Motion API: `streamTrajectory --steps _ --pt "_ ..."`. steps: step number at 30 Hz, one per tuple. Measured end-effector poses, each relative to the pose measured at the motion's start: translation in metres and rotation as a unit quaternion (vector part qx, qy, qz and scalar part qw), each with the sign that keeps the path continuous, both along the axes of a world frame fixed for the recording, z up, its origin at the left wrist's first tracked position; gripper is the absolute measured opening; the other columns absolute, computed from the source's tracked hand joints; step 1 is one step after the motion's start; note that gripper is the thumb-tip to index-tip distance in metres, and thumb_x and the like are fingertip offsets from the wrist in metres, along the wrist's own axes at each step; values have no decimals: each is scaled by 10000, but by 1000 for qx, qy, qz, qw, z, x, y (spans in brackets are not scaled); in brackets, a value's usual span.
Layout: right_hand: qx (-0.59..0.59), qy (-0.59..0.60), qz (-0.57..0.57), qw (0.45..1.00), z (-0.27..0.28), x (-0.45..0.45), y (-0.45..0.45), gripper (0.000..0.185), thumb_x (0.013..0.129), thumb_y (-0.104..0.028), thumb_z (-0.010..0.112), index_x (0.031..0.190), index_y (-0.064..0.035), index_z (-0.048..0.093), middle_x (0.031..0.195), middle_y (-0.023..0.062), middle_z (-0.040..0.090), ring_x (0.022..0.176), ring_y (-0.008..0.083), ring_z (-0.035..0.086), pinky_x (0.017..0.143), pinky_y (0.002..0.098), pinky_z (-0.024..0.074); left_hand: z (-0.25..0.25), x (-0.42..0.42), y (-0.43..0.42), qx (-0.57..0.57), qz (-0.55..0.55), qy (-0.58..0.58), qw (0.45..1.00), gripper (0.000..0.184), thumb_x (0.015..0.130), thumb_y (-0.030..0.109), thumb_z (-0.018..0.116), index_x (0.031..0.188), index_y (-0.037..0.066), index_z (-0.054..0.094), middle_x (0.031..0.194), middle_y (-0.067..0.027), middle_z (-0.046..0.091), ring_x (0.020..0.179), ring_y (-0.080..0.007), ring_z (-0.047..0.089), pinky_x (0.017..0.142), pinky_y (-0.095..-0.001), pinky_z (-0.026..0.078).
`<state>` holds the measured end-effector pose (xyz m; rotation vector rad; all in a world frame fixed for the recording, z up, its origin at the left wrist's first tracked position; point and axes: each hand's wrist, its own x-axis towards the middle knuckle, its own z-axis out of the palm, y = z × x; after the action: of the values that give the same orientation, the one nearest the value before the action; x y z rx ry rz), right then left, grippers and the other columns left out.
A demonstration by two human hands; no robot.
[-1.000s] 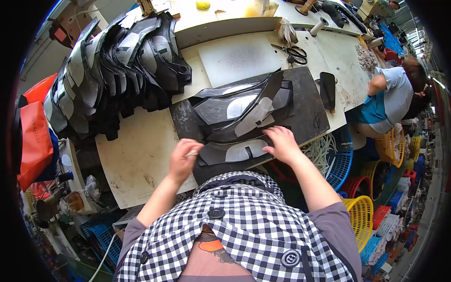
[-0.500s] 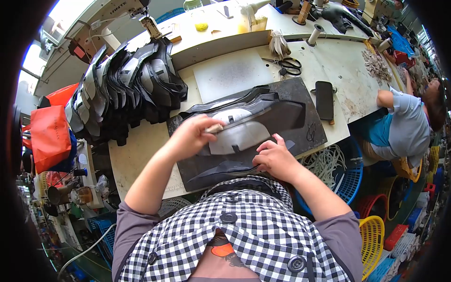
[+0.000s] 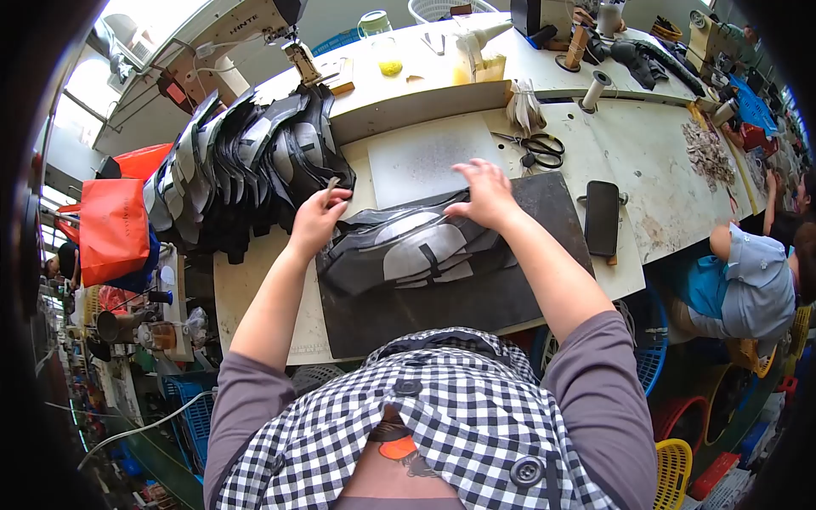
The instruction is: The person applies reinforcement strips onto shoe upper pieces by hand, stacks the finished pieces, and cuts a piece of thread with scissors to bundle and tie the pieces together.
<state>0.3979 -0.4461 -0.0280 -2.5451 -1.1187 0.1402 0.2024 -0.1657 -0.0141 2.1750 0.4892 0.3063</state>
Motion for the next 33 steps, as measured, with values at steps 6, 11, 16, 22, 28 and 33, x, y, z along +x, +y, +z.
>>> streamTrajectory --steps 6,11,16,22,28,33 --pt "-9 223 -206 953 -52 17 -51 1174 616 -543 853 1463 19 267 1428 273 399 1335 378 396 1102 430 346 -19 -77 -26 -230 161 55 958 532 870 434 699 1239 71 580 1056 -28 618 813 -108 559 729 -270 464" --pt "213 448 -242 834 -50 -8 -52 802 613 -351 912 1222 19 544 1159 196 638 1055 291 626 915 377 500 -62 -108 -66 -362 259 54 894 679 839 537 701 1287 67 500 969 5 543 706 -51 477 593 -208 403" --pt "18 197 -200 959 -49 -12 -43 866 636 -522 845 1288 -44 534 1323 204 445 1248 385 401 1059 438 378 -86 -91 -83 -217 292 113 925 500 830 426 751 1066 39 541 851 -28 582 701 -134 514 636 -289 438" --pt "182 350 -160 905 -62 17 -33 804 645 -304 891 1271 18 503 1188 193 585 1078 271 588 931 366 489 -92 -64 -86 -276 310 95 905 399 844 349 753 1020 63 538 759 12 549 573 -81 441 508 -248 383" --pt "364 416 -56 831 -22 80 7 539 748 -85 822 1170 -30 491 1041 93 669 920 148 632 822 293 527 -77 -3 -64 -314 284 -22 906 342 882 292 713 1075 73 535 755 37 534 576 -53 424 504 -241 354" --pt "380 356 -117 845 -7 165 27 553 762 -173 827 1179 -15 500 1030 104 662 906 169 638 807 301 531 -79 85 5 -144 211 -87 963 556 827 319 756 1227 7 530 1126 -159 592 1035 -264 579 940 -352 451"
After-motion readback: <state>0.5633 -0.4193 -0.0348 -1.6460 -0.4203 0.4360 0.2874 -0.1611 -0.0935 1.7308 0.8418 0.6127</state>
